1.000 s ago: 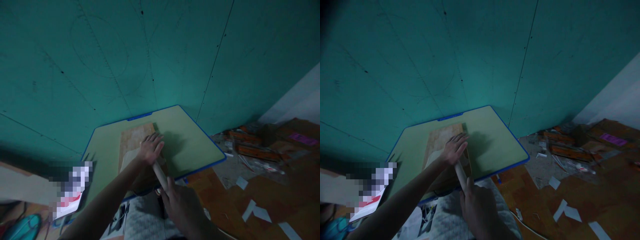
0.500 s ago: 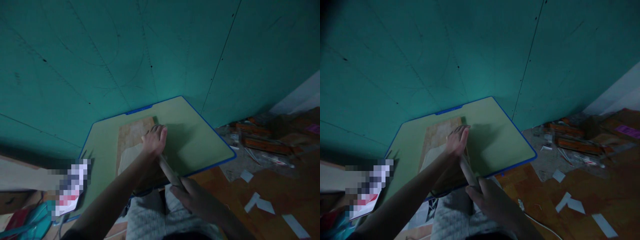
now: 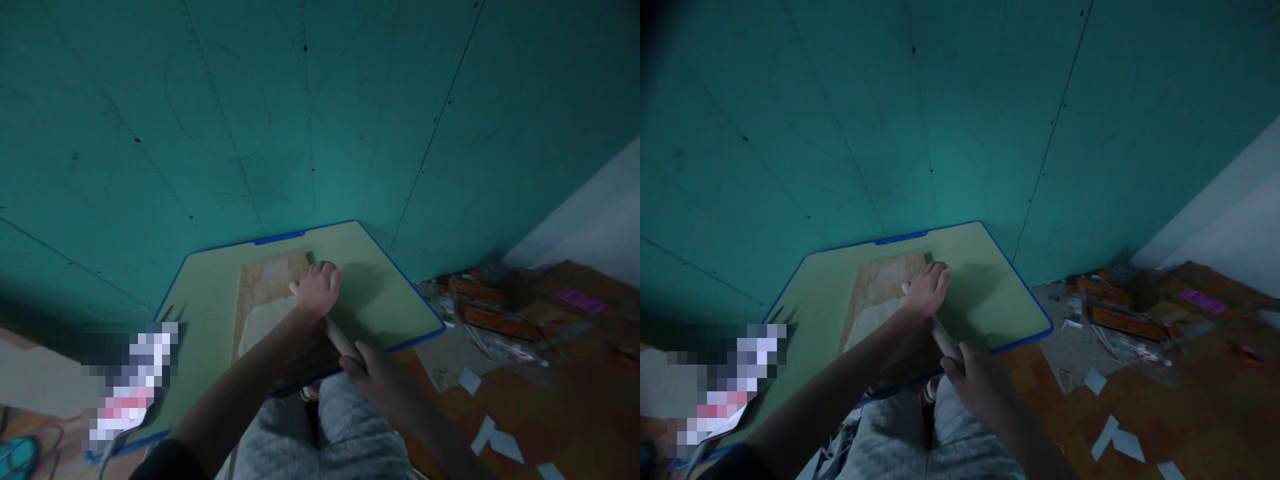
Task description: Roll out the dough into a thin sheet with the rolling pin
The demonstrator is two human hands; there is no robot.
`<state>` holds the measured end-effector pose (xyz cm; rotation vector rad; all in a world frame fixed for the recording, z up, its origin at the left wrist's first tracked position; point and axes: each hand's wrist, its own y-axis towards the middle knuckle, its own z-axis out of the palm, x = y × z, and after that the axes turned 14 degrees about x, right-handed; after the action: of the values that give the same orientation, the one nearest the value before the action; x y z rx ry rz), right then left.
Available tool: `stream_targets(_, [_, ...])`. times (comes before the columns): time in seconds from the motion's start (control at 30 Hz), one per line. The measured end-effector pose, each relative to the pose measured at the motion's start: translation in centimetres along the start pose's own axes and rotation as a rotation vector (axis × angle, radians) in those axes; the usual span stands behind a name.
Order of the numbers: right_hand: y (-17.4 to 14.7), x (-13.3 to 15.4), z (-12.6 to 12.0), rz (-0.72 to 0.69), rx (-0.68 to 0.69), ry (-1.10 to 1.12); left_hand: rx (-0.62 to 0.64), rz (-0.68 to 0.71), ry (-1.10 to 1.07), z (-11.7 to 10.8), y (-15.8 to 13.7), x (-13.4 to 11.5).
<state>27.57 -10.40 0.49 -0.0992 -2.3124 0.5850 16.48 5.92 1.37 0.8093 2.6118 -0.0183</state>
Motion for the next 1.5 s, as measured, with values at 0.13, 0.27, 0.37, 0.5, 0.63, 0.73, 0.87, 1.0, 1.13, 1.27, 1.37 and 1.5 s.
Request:
stream_targets(0.13, [0.4, -1.5, -0.5, -0.099, -0.093, 0.058, -0.143, 0.006, 0.002, -2.3, -4.3, 5.4])
stream_targets(0.27, [1.0, -3.7, -2.1, -0.063, -0.137, 0.201, 0.038, -0.152, 0.216, -4.4, -8.2, 8.6])
stream_targets(0.37, [1.3, -4.3, -2.7, -0.021, -0.168, 0.231, 0.136, -0.217, 0.339, -4.5, -9.3, 8.3])
stream_targets(0.5, [1.3, -4.2, -2.8, -0.032, -0.182, 0.194, 0.113, -0.268, 0.375, -3.9, -9.5, 7.2])
stream_targets(0.63, [1.1, -4.4, -2.9, -0.037, -0.139, 0.258, 0.139, -0.321, 0.417, -4.2, -10.1, 7.4])
stream_targets(0.73, [1.0, -4.6, -3.0, -0.045, -0.098, 0.317, 0.188, -0.309, 0.437, -4.4, -10.6, 7.7])
stream_targets(0.87, [1.2, -4.5, -3.2, -0.043, -0.049, 0.368, 0.167, -0.085, 0.327, -3.6, -10.5, 6.5])
stream_targets(1.0, [1.3, -4.1, -3.3, -0.054, -0.059, 0.368, 0.188, 0.211, 0.207, -2.0, -9.6, 4.7])
stream_targets(1.13, [1.1, -4.3, -3.3, -0.042, -0.042, 0.372, 0.194, 0.263, 0.199, -0.8, -9.2, 4.2])
stream_targets(1.27, [0.9, -4.4, -3.3, -0.040, -0.041, 0.361, 0.154, 0.174, 0.234, -0.7, -9.9, 4.4])
stream_targets(1.37, [0.8, -4.2, -3.3, -0.042, -0.032, 0.354, 0.110, 0.057, 0.250, -1.1, -11.0, 4.4])
stream_targets(1.5, [0.7, -3.8, -3.0, -0.057, 0.003, 0.330, 0.090, -0.003, 0.229, -1.0, -12.4, 4.1])
